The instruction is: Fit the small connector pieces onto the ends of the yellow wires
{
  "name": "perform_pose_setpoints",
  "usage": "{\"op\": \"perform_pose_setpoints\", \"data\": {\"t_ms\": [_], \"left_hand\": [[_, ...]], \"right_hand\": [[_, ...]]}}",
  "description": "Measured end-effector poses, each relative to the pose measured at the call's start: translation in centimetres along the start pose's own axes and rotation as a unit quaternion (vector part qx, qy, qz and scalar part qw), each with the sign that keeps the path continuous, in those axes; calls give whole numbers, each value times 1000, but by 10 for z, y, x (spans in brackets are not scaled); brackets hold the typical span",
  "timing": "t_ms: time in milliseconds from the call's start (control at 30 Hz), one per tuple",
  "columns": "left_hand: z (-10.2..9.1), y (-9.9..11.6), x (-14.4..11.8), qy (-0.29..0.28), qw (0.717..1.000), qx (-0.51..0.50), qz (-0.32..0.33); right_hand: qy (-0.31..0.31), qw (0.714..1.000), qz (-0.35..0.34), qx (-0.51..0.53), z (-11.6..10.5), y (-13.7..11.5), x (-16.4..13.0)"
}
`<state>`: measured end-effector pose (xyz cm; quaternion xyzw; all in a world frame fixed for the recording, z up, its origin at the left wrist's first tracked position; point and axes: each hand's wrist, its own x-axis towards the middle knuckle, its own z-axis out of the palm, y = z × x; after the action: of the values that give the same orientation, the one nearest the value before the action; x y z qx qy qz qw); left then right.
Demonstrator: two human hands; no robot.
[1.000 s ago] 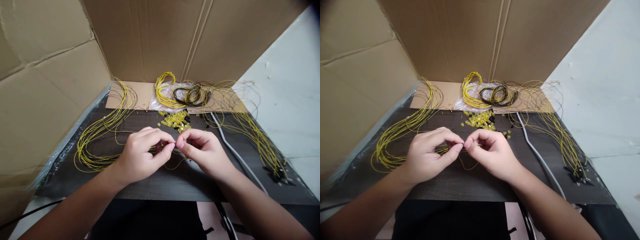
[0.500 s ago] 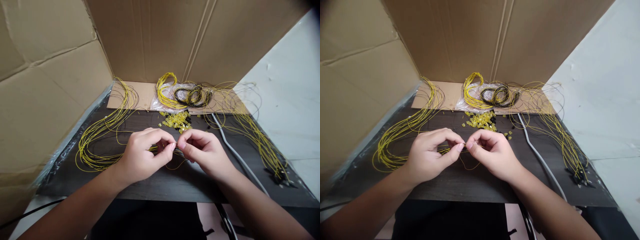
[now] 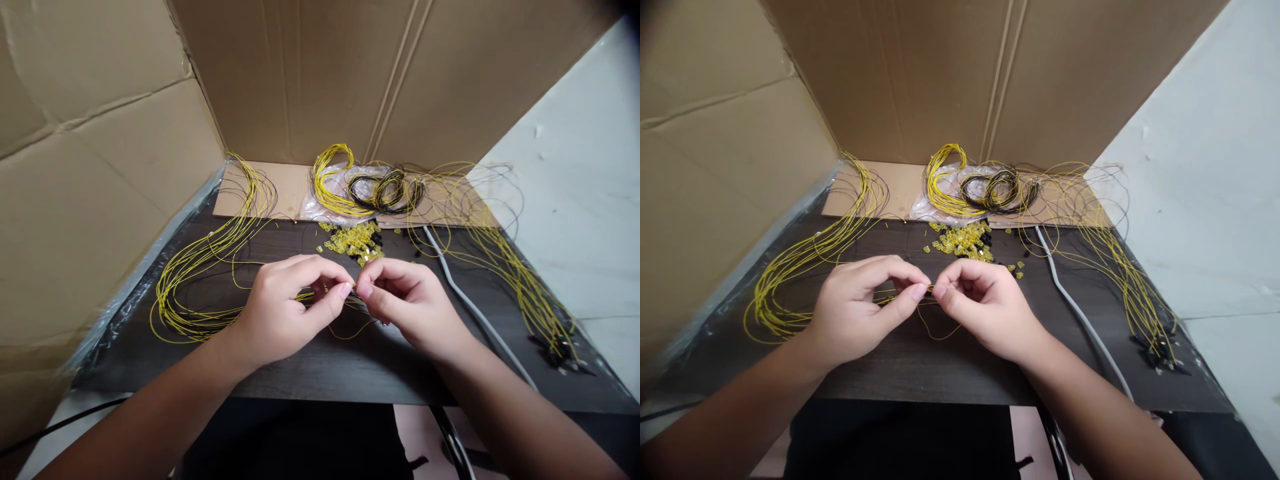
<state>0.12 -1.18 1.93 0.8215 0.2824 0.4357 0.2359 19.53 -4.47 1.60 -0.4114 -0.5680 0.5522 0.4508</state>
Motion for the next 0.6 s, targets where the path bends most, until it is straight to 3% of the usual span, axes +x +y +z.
{"op": "perform_pose_setpoints", "data": {"t_ms": [600], "left_hand": [[0, -3, -2, -4, 999, 18, 42]], "right_hand": [[-20, 999, 5, 30, -2, 3, 2]]}}
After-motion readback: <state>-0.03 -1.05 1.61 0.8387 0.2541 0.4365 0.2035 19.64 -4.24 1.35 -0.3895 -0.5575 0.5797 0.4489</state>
